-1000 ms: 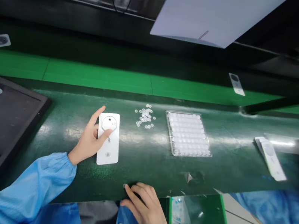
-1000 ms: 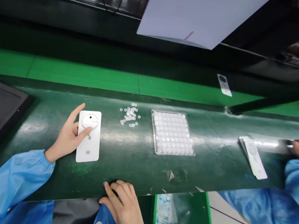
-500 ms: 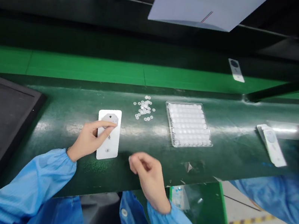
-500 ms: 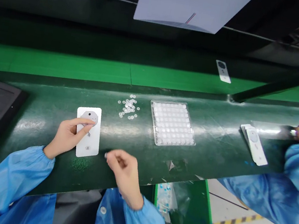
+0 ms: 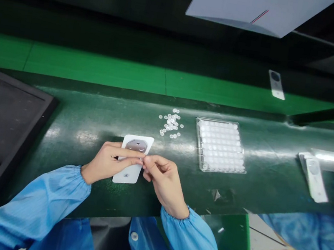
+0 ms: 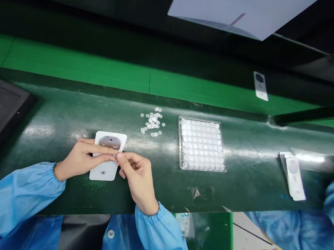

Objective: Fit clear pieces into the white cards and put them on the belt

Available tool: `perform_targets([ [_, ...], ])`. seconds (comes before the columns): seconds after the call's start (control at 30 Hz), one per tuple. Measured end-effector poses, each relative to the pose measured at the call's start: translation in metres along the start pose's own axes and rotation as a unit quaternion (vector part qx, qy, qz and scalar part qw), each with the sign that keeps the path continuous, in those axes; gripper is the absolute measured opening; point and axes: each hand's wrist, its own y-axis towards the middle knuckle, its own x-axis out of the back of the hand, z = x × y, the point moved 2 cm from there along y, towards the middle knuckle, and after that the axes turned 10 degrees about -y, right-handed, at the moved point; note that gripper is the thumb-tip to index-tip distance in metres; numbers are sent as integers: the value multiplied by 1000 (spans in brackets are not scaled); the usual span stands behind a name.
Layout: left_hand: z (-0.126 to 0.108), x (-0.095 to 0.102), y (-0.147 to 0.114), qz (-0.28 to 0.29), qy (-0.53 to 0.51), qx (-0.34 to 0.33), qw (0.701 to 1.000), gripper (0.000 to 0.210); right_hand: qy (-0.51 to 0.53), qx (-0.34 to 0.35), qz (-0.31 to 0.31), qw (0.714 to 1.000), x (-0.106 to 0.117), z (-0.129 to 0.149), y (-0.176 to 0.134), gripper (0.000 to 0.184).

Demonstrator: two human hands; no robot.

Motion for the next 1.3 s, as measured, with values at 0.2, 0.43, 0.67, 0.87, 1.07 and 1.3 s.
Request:
perform_targets([
  [0.2,1,0,0,-2,9,3,1000,15,-103,55,-15,993,5,7,-1,33],
  [0.43,4,-1,-2,-39,-40,110,992,52,-261,173,-109,943,1,26,-4,25],
  [0.67,5,-2,-6,-85,-196,204,955,109,-330,202,-138,912,-4,22,3,26],
  [0.87,4,-3,-6,-93,-191,191,958,110,-335,202,-153,908,-8,19,3,24],
  [1.07,4,-3,-5,-75,-188,205,958,120,-340,214,-156,902,-11,17,3,23],
  [1.3,-4,-1,-5,-70,-212,194,955,115,-279,165,-132,937,-4,24,11,28],
])
